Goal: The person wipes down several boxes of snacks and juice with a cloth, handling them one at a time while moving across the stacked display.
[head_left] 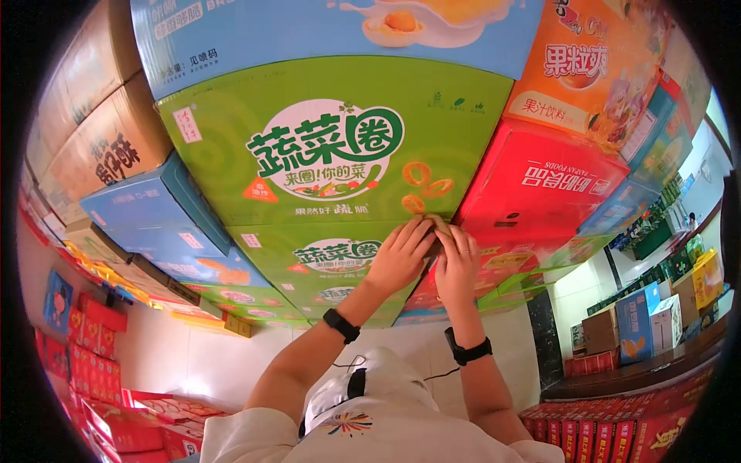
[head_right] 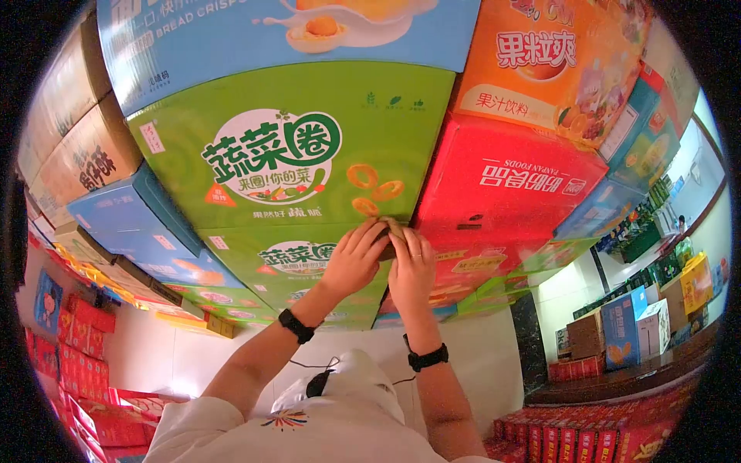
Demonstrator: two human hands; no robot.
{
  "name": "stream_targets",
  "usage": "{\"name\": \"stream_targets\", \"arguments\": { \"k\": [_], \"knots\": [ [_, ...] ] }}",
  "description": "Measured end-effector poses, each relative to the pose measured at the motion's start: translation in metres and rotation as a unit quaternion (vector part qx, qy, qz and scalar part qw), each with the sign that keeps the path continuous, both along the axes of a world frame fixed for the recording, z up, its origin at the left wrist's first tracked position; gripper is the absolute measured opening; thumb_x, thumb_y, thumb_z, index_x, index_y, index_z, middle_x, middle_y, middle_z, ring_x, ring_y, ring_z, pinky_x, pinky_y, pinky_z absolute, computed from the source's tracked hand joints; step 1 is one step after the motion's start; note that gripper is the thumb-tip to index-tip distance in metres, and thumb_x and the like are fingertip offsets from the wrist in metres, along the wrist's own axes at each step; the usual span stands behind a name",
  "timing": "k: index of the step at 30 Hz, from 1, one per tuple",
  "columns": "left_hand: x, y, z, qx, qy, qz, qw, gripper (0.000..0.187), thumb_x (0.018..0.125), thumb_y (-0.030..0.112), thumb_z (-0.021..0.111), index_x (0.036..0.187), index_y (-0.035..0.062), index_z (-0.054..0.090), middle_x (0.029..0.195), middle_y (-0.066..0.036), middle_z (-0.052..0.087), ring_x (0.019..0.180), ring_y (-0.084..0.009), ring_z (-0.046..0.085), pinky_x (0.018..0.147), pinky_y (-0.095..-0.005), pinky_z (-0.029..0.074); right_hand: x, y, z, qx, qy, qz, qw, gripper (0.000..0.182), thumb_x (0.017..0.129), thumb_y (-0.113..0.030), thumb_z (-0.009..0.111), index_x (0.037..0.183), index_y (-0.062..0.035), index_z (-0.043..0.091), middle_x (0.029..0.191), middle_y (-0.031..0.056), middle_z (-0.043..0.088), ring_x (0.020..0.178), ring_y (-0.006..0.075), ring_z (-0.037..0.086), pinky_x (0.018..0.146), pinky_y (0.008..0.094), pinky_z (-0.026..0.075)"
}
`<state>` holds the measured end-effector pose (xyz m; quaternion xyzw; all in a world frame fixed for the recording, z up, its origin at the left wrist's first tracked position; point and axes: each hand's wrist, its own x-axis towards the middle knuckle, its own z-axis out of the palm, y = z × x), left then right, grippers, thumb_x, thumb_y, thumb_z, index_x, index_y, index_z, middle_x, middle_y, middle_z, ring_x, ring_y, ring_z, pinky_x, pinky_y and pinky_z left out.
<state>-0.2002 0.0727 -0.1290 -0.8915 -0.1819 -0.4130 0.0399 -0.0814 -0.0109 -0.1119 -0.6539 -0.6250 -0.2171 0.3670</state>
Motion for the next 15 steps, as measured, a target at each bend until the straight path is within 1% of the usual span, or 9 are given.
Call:
{"name": "stream_targets", "arguments": {
  "k": [2,4,6,8,9,10,12,14,15],
  "knots": [
    [-0.018,0.002,-0.001,-0.015,0.001,0.018,1.0,0.049,0.069,0.007,0.059,0.118,0.0062,0.051,0.131,-0.007,0.046,0.122,-0.0257,0.042,0.1,-0.0392,0.036,-0.008,0.008,-0.002,-0.006,-0.012,0.014,1.0,0.044,0.069,0.002,0.058,0.112,-0.0048,0.056,0.12,0.0103,0.051,0.109,0.0313,0.047,0.091,0.0444,0.04],
    [-0.041,0.004,-0.005,-0.003,0.019,0.075,0.997,0.053,0.069,0.006,0.058,0.121,0.0081,0.05,0.133,-0.005,0.045,0.122,-0.0239,0.042,0.098,-0.0386,0.037,-0.024,0.016,-0.007,-0.017,-0.021,0.035,0.999,0.045,0.068,0.002,0.059,0.113,-0.005,0.056,0.12,0.0109,0.051,0.108,0.0317,0.047,0.09,0.0451,0.04],
    [-0.063,0.009,-0.013,0.012,0.012,0.095,0.995,0.054,0.069,0.006,0.058,0.123,0.0094,0.05,0.134,-0.003,0.044,0.119,-0.0251,0.044,0.096,-0.0398,0.038,-0.045,0.029,-0.009,-0.005,0.006,0.066,0.998,0.046,0.067,0.002,0.06,0.113,-0.0051,0.056,0.12,0.0115,0.05,0.107,0.0324,0.047,0.091,0.0457,0.039],
    [-0.085,0.013,-0.019,0.002,0.012,0.151,0.988,0.056,0.069,0.007,0.058,0.124,0.0123,0.05,0.135,-0.001,0.044,0.115,-0.0252,0.045,0.096,-0.0389,0.038,-0.065,0.04,-0.012,-0.004,-0.003,0.071,0.997,0.048,0.067,0.002,0.06,0.114,-0.0053,0.055,0.121,0.0111,0.05,0.107,0.0316,0.047,0.09,0.0447,0.039],
    [-0.097,0.014,-0.021,0.001,0.006,0.167,0.986,0.055,0.069,0.007,0.057,0.124,0.014,0.051,0.132,-0.003,0.045,0.111,-0.0274,0.047,0.094,-0.0403,0.039,-0.075,0.048,-0.016,0.009,0.0,0.096,0.995,0.049,0.067,0.001,0.06,0.115,-0.0055,0.055,0.121,0.0106,0.05,0.107,0.031,0.047,0.089,0.0442,0.039],
    [-0.109,0.015,-0.023,0.0,0.009,0.171,0.985,0.055,0.069,0.007,0.057,0.124,0.014,0.051,0.132,-0.003,0.045,0.111,-0.0274,0.047,0.094,-0.0403,0.039,-0.087,0.055,-0.019,0.021,0.005,0.12,0.993,0.049,0.067,0.001,0.06,0.115,-0.0056,0.055,0.121,0.0102,0.05,0.106,0.0304,0.047,0.089,0.0438,0.039],
    [-0.133,0.015,-0.026,0.007,-0.018,0.226,0.974,0.054,0.069,0.005,0.056,0.122,0.0139,0.053,0.129,-0.006,0.047,0.108,-0.0287,0.047,0.092,-0.0413,0.04,-0.11,0.065,-0.022,0.019,0.012,0.138,0.99,0.049,0.067,0.0,0.06,0.116,-0.0061,0.055,0.122,0.0089,0.05,0.105,0.0295,0.047,0.087,0.043,0.04],
    [-0.161,0.018,-0.029,-0.006,-0.022,0.229,0.973,0.054,0.068,0.003,0.055,0.121,0.0129,0.054,0.127,-0.008,0.048,0.106,-0.0301,0.048,0.091,-0.0428,0.04,-0.137,0.076,-0.02,0.015,0.019,0.174,0.984,0.047,0.069,-0.002,0.061,0.115,-0.006,0.056,0.122,0.0077,0.05,0.105,0.0283,0.047,0.086,0.0419,0.04],
    [-0.175,0.02,-0.034,-0.015,-0.04,0.23,0.972,0.054,0.068,0.002,0.055,0.121,0.0118,0.054,0.127,-0.008,0.048,0.105,-0.0301,0.048,0.09,-0.0431,0.04,-0.15,0.082,-0.022,0.009,0.005,0.18,0.984,0.045,0.073,-0.007,0.058,0.118,-0.0068,0.055,0.124,0.007,0.049,0.105,0.0267,0.048,0.084,0.0406,0.04]
  ]
}}
